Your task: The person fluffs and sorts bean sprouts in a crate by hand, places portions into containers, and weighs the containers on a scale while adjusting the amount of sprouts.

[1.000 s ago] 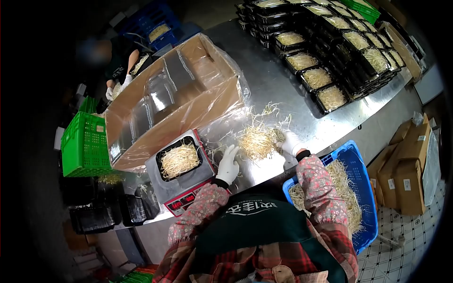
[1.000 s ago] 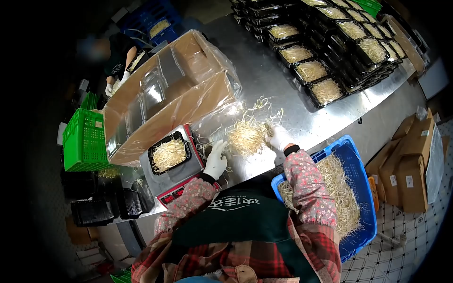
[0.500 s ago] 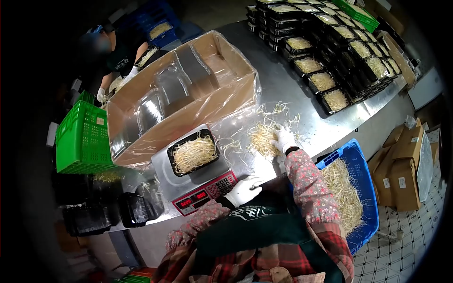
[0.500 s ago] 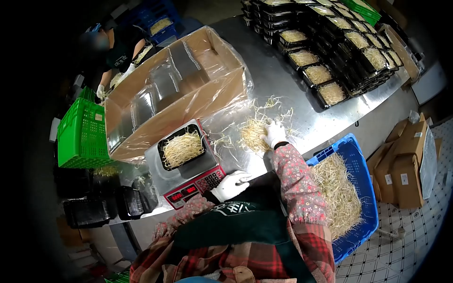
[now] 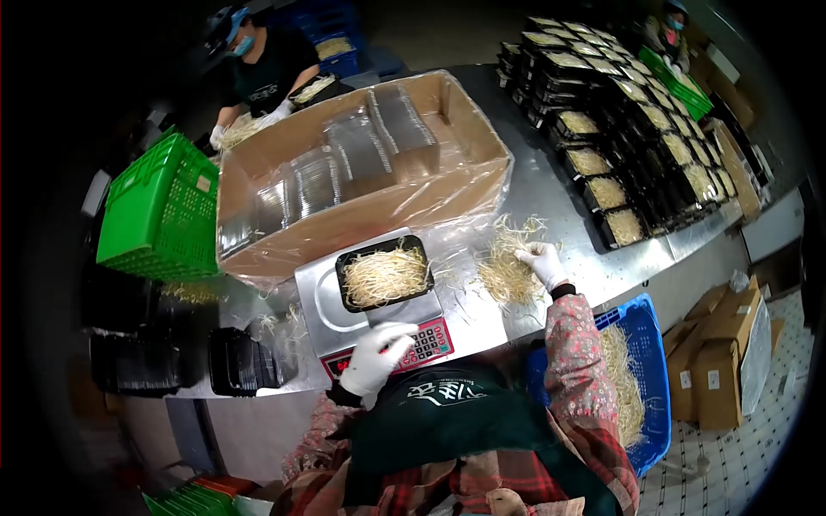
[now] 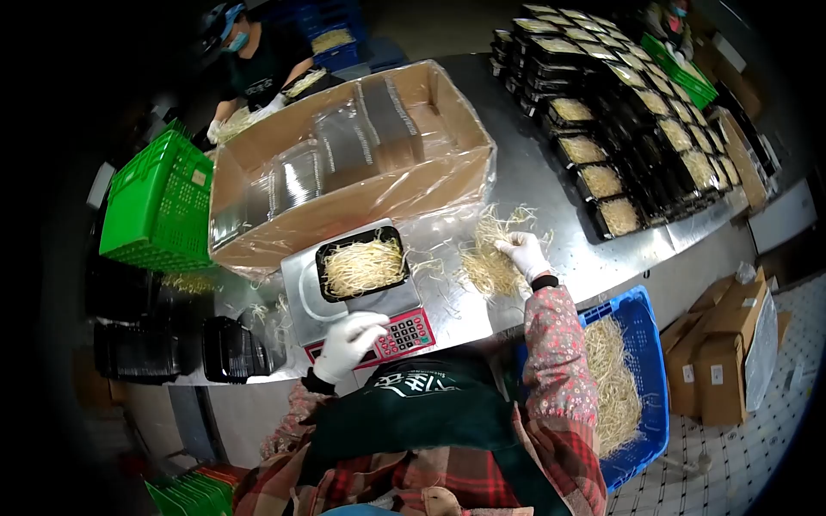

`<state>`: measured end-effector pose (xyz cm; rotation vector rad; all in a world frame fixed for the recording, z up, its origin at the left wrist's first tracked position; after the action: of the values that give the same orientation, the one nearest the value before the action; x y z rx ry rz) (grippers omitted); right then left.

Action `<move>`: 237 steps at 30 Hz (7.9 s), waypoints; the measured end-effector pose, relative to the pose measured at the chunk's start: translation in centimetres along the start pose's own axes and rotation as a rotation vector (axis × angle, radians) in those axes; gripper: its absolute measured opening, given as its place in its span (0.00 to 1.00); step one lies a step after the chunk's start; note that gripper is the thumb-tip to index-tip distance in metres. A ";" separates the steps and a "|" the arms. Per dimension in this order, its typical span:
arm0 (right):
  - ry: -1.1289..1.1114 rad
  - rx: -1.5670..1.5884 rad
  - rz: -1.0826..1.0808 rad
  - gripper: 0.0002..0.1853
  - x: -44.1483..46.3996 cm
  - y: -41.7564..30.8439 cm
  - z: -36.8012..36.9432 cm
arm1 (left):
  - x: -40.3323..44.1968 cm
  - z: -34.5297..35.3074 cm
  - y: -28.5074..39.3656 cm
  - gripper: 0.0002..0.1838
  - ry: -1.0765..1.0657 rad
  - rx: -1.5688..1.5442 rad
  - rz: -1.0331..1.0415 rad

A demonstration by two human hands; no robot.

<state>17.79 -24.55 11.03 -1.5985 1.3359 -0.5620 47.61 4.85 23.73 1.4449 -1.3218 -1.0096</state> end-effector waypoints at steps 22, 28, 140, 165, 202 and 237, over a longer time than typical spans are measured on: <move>-0.599 -0.603 -1.002 0.33 -6.8 -22.0 22.2 | 6.2 -6.5 -5.0 0.23 0.421 0.794 0.228; -0.499 -0.234 -0.721 0.29 -3.9 -23.6 10.5 | 4.6 -11.5 -4.1 0.26 0.444 0.398 0.191; 0.591 -0.364 1.021 0.39 -52.7 40.2 -26.5 | -13.2 65.4 -10.3 0.37 -1.424 0.058 -0.880; 0.689 -0.643 0.674 0.51 -53.5 30.7 -18.6 | -15.6 71.4 -13.5 0.45 -0.713 -0.649 -1.335; 0.524 -0.811 0.448 0.35 -50.8 28.9 -15.7 | -14.4 67.0 -17.3 0.46 -0.768 -0.590 -1.264; 0.550 -0.639 0.147 0.40 -56.1 29.6 -14.7 | -7.8 70.8 -2.0 0.40 -1.579 0.663 0.747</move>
<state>-25.67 23.47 4.10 -1.8947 2.1899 -0.5329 -20.73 6.21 3.53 0.0924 -3.1926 -1.1757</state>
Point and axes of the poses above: each hand's wrist, its own x-axis towards the middle knuckle, its own z-axis out of the palm, y = z × x, the point moved 7 cm from there along x, towards the middle knuckle, and after that the axes turned 5 degrees about -x, right-handed, at the moved point
